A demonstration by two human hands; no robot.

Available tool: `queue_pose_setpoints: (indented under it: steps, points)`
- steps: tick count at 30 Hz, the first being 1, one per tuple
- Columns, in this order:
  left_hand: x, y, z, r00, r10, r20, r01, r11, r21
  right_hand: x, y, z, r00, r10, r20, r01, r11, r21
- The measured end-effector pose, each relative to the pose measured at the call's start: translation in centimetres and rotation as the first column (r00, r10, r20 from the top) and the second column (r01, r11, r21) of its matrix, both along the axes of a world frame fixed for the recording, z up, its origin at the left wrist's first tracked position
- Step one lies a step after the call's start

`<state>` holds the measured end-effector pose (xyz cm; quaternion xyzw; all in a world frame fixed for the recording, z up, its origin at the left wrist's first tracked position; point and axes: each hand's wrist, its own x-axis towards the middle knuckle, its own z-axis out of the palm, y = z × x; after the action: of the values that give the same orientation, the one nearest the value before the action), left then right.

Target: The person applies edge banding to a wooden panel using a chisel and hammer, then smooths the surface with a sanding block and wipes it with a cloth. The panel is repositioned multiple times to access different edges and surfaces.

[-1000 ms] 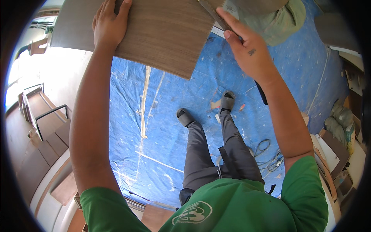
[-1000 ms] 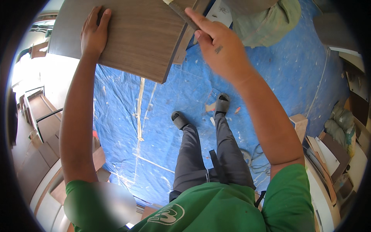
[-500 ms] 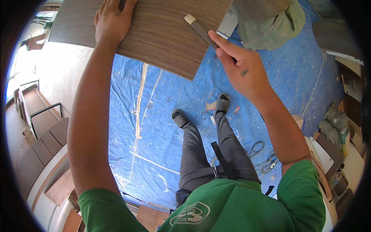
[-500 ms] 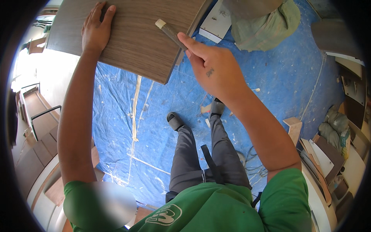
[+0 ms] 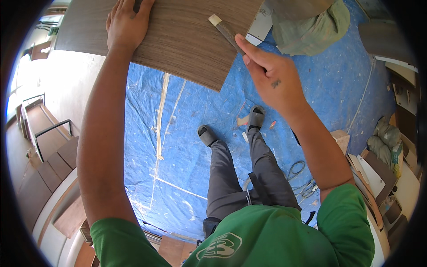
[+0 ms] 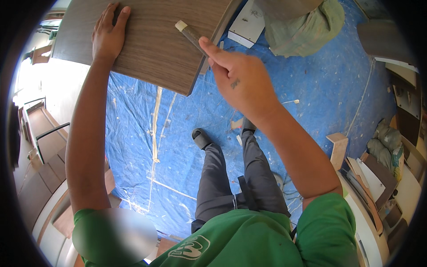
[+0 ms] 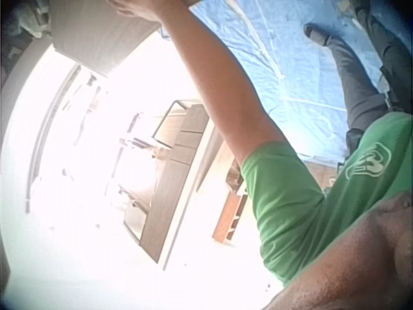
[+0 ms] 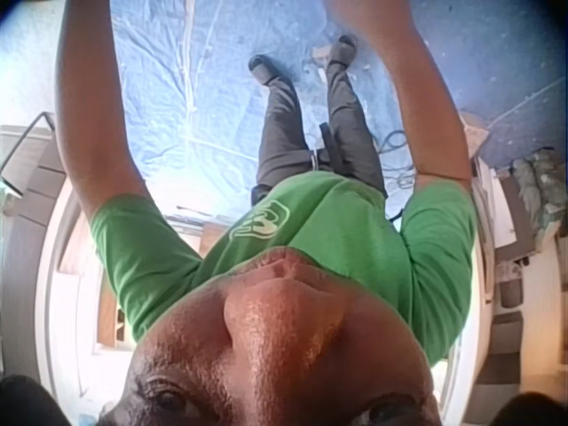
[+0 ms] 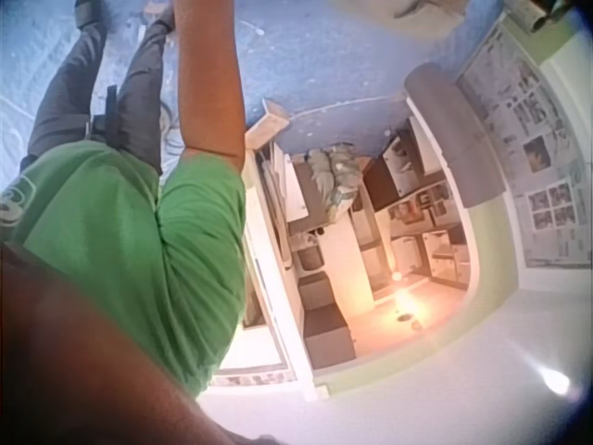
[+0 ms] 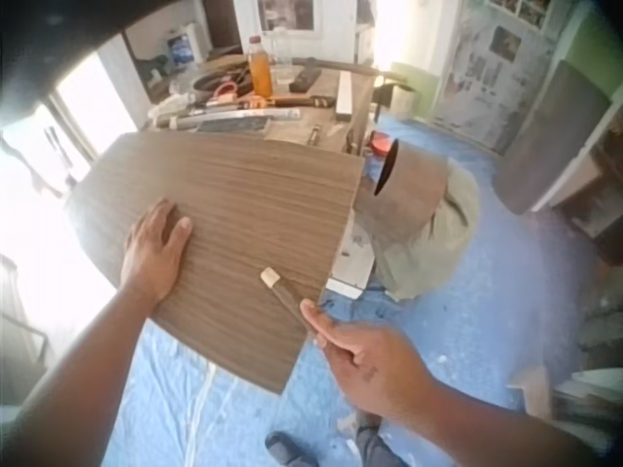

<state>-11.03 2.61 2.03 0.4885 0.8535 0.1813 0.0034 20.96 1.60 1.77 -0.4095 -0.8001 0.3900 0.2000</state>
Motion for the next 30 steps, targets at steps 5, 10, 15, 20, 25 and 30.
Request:
queue_pose_setpoints:
  steps: [5, 10, 15, 20, 25, 30]
  points:
    - [0.4, -0.1, 0.4, 0.999, 0.029, 0.027, -0.029, 0.999, -0.019, 1.2, -2.6, -1.7, 0.99, 0.038, -0.139, -0.032, 0.998, 0.048]
    - [0.5, 0.0, 0.5, 0.999, 0.022, 0.025, -0.022, 1.0, -0.01, -0.3, -0.4, -0.4, 0.999, -0.018, -0.036, 0.02, 0.999, 0.048]
    - [0.2, -0.3, 0.2, 0.999, 0.033, 0.033, -0.033, 0.999, -0.003, 1.6, -3.7, -1.9, 0.994, 0.048, -0.1, -0.042, 0.997, 0.07]
    - [1.2, 0.2, 0.7, 0.993, 0.088, 0.076, -0.082, 0.994, -0.072, 0.1, -1.5, -0.5, 1.0, -0.001, -0.03, 0.002, 0.999, 0.035]
    - [0.0, -0.3, 0.0, 0.999, 0.03, 0.028, -0.029, 0.999, -0.024, 2.0, -5.0, -0.7, 0.995, 0.096, -0.016, -0.097, 0.995, -0.021]
    - [0.5, 0.0, 0.1, 1.0, 0.021, 0.023, -0.02, 0.999, -0.027, 0.3, -3.6, -1.3, 0.994, 0.087, -0.064, -0.083, 0.994, 0.066]
